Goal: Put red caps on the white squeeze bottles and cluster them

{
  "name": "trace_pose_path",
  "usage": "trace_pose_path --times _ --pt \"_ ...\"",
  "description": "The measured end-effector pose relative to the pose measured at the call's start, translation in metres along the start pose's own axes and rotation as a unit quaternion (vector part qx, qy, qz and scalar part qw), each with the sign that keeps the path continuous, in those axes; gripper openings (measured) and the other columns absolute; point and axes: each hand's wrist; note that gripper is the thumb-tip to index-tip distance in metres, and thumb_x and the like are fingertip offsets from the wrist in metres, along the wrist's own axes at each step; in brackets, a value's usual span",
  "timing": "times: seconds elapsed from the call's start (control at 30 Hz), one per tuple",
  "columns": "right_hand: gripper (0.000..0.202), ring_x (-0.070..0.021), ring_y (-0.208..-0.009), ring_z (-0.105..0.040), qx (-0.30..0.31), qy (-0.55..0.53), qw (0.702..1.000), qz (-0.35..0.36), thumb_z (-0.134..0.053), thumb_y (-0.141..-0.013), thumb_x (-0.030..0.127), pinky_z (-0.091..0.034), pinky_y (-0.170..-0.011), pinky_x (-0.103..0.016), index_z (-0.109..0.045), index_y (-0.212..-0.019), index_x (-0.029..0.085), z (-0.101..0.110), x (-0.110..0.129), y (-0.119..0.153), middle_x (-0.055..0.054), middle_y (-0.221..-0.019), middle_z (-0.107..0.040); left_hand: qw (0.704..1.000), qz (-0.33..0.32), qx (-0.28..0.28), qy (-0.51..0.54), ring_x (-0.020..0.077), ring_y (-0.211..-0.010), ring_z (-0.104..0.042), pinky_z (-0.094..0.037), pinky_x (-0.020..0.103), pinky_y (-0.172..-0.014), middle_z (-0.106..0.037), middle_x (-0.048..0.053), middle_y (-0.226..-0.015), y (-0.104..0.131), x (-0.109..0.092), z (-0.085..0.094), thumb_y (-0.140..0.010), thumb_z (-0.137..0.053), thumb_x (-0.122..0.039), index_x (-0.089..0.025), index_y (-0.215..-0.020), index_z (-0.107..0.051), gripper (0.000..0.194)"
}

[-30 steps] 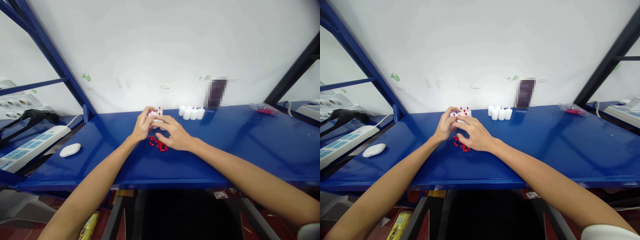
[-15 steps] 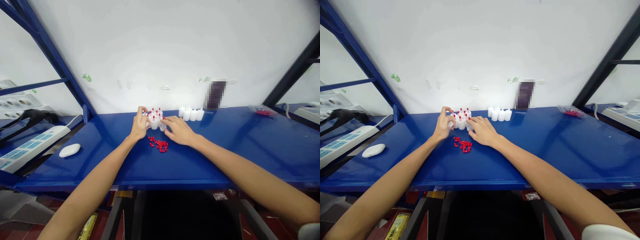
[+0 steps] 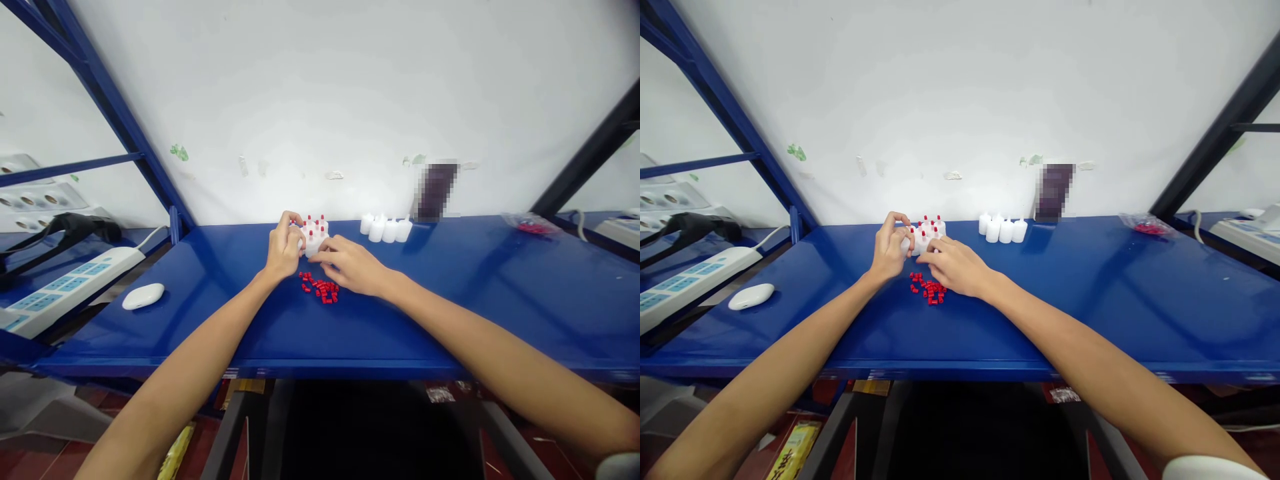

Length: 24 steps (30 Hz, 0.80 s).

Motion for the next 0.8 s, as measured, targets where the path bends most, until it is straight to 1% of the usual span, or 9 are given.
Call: trace_pose_path --times 0.13,0.23,0.3,0.4,0.57,0.67,0.73,0.77,0.8 --pt "0.031 -0.0229 -0.092 -0.062 0.064 0.014 0.997 0.048 -0.051 -0.096 0.011 -0.051 -0.084 -0.04 -0.074 -0.115 0.019 -0.008 0.002 -0.01 -0.011 -0.102 -0.069 1.0 0.014 -0.01 -0.006 0.0102 -0.042 -0.046 -0.039 0.024 -0.05 -0.052 -0.008 -0.054 0.0 -0.002 0.0 -0.09 -0.037 -0.027 -0.022 -0.096 -0.047 0.012" --pt "0.036 -0.0225 -0.093 -0.065 0.097 -0.01 0.993 0.061 -0.051 -0.093 0.004 -0.052 -0.086 -0.039 -0.075 -0.114 0.019 -0.014 0.001 -0.011 -0.011 -0.102 -0.072 0.999 0.013 0.0 -0.031 0.0106 -0.044 -0.047 -0.039 0.024 -0.052 -0.053 -0.007 -0.054 0.0 -0.001 0.0 -0.089 -0.038 -0.026 -0.021 -0.094 -0.049 0.013" --pt "0.038 -0.023 -0.094 -0.066 0.103 -0.027 0.993 0.049 -0.05 -0.09 0.0 -0.053 -0.086 -0.039 -0.076 -0.112 0.018 -0.016 -0.001 -0.01 -0.011 -0.101 -0.073 0.999 0.009 0.012 -0.049 0.0112 -0.047 -0.048 -0.039 0.024 -0.053 -0.053 -0.006 -0.054 0.001 0.0 0.0 -0.089 -0.039 -0.026 -0.02 -0.094 -0.051 0.014" --pt "0.034 -0.0241 -0.094 -0.068 0.1 -0.039 0.994 0.023 -0.05 -0.092 0.002 -0.053 -0.083 -0.038 -0.077 -0.107 0.016 -0.016 -0.003 -0.007 -0.012 -0.099 -0.074 0.998 0.008 0.029 -0.058 0.0119 -0.049 -0.05 -0.039 0.024 -0.053 -0.055 -0.005 -0.056 0.002 0.002 0.0 -0.089 -0.04 -0.027 -0.02 -0.096 -0.054 0.017" --pt "0.021 -0.0211 -0.081 -0.067 0.121 -0.014 0.992 -0.024 -0.055 -0.092 0.006 -0.05 -0.072 -0.032 -0.075 -0.094 0.014 -0.012 -0.009 -0.003 -0.011 -0.092 -0.071 0.995 0.044 0.094 -0.002 0.0115 -0.042 -0.047 -0.038 0.024 -0.048 -0.054 -0.005 -0.054 0.002 0.004 0.001 -0.095 -0.035 -0.035 -0.02 -0.099 -0.054 0.025" --pt "0.017 -0.0192 -0.08 -0.065 0.078 -0.028 0.996 -0.037 -0.057 -0.091 0.007 -0.049 -0.073 -0.032 -0.072 -0.09 0.013 -0.009 -0.01 -0.002 -0.01 -0.09 -0.07 0.987 0.069 0.138 0.038 0.0109 -0.038 -0.045 -0.036 0.023 -0.045 -0.053 -0.005 -0.052 0.002 0.005 0.001 -0.098 -0.032 -0.045 -0.02 -0.103 -0.054 0.035" --pt "0.012 -0.0178 -0.078 -0.065 -0.007 -0.1 0.993 -0.069 -0.059 -0.089 0.009 -0.05 -0.075 -0.032 -0.07 -0.088 0.014 -0.007 -0.007 -0.004 -0.008 -0.088 -0.07 0.984 0.08 0.151 0.051 0.0106 -0.037 -0.045 -0.036 0.022 -0.043 -0.054 -0.005 -0.052 0.002 0.005 0.001 -0.099 -0.031 -0.05 -0.019 -0.107 -0.055 0.04" --pt "0.009 -0.0171 -0.076 -0.066 -0.054 -0.163 0.98 -0.102 -0.061 -0.089 0.013 -0.052 -0.075 -0.033 -0.069 -0.087 0.015 -0.007 -0.005 -0.005 -0.007 -0.086 -0.071 0.983 0.085 0.154 0.054 0.0105 -0.037 -0.045 -0.036 0.021 -0.042 -0.054 -0.005 -0.052 0.003 0.005 0.0 -0.099 -0.031 -0.052 -0.019 -0.109 -0.054 0.042" --pt "0.007 -0.0168 -0.074 -0.067 -0.097 -0.239 0.955 -0.144 -0.063 -0.088 0.018 -0.053 -0.074 -0.033 -0.069 -0.085 0.016 -0.008 -0.002 -0.006 -0.006 -0.082 -0.071 0.982 0.09 0.156 0.055 0.0104 -0.038 -0.046 -0.036 0.021 -0.041 -0.054 -0.005 -0.052 0.003 0.005 0.0 -0.099 -0.031 -0.052 -0.019 -0.112 -0.054 0.043"
Point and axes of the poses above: each hand's wrist, its own y-axis away from the middle knuckle, its own z-axis out of the back of the hand, x = y × z
